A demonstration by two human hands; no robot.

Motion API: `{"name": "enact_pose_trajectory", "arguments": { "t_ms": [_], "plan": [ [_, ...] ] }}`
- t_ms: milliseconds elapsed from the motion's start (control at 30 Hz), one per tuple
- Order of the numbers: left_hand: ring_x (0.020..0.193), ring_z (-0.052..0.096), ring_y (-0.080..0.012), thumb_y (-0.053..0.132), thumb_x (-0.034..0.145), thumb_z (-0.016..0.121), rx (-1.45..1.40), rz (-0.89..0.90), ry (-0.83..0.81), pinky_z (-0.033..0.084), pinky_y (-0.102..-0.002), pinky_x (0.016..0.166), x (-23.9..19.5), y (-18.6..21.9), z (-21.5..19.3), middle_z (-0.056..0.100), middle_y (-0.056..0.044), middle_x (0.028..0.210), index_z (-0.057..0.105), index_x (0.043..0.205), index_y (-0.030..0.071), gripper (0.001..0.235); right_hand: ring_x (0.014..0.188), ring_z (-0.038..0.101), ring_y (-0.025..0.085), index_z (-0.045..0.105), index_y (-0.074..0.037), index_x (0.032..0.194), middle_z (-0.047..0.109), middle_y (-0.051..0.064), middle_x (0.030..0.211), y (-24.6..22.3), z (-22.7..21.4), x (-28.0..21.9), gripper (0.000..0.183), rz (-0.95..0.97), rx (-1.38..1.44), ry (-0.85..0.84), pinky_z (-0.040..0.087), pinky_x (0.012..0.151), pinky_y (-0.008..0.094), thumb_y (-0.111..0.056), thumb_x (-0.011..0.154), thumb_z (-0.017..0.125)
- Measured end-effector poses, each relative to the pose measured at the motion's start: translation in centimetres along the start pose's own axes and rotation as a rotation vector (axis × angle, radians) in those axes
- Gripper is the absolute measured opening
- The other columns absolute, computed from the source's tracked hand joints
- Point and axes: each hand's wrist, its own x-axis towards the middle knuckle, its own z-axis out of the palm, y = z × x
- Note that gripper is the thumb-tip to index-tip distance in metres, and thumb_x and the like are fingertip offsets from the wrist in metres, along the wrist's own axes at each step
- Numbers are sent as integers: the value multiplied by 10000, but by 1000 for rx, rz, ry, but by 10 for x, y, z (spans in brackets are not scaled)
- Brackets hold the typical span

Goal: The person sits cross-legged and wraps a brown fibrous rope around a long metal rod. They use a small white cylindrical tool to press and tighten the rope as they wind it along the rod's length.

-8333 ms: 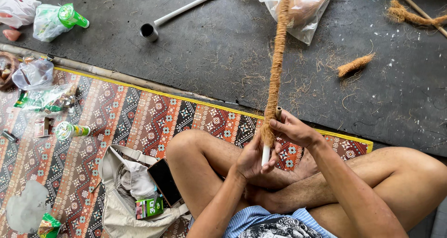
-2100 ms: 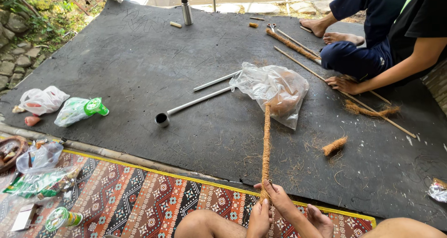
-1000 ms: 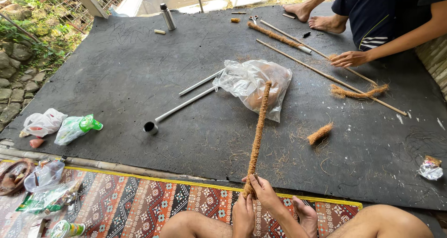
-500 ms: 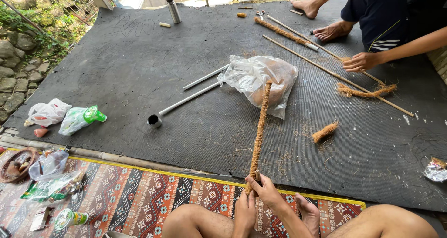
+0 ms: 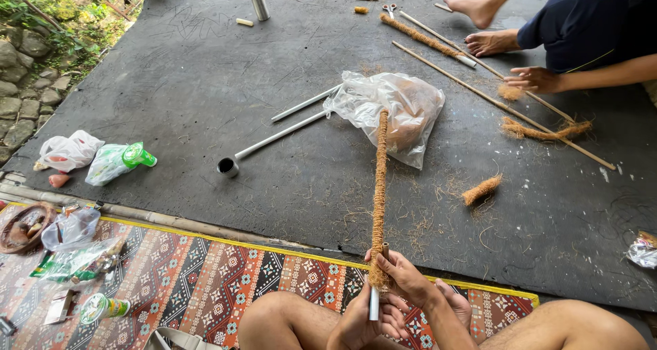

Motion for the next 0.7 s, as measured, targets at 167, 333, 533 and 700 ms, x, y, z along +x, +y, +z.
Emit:
{"name": "enact_pose_trajectory", "arguments": {
  "t_ms": [167,333,533,700],
  "plan": [
    [638,664,-239,638,1018,135,-146,107,-22,553,-282,559,-4,-1,11,622,-151,741,573,1073,-65,830,810,681,112,551,-44,1234,694,69,925,8,7,3,375,12,134,-128,572,708,258,-350,1017,558],
    [464,360,-73,492,1126,290,-368,235,24,342,-189,423,-5,-1,11,390,24,640,537,1045,7,550,800,699,102,542,-55,1223,697,66,934,6,13,8,402,49,94,-89,583,716,252,-375,979,551],
    [429,294,-18,466,1120,360,-237,268,100,244,-173,395,-1,2,4,327,91,610,486,1018,79,420,613,531,16,640,-81,1235,639,-12,828,6,18,11,383,2,-142,108,455,548,167,-380,998,596],
    [413,284,-30,504,1085,391,-67,303,285,234,-190,362,8,0,4,322,90,579,477,967,82,446,650,517,15,701,-91,1194,587,-42,787,7,22,13,389,-33,-347,218,459,576,184,-410,995,601]
  ]
}}
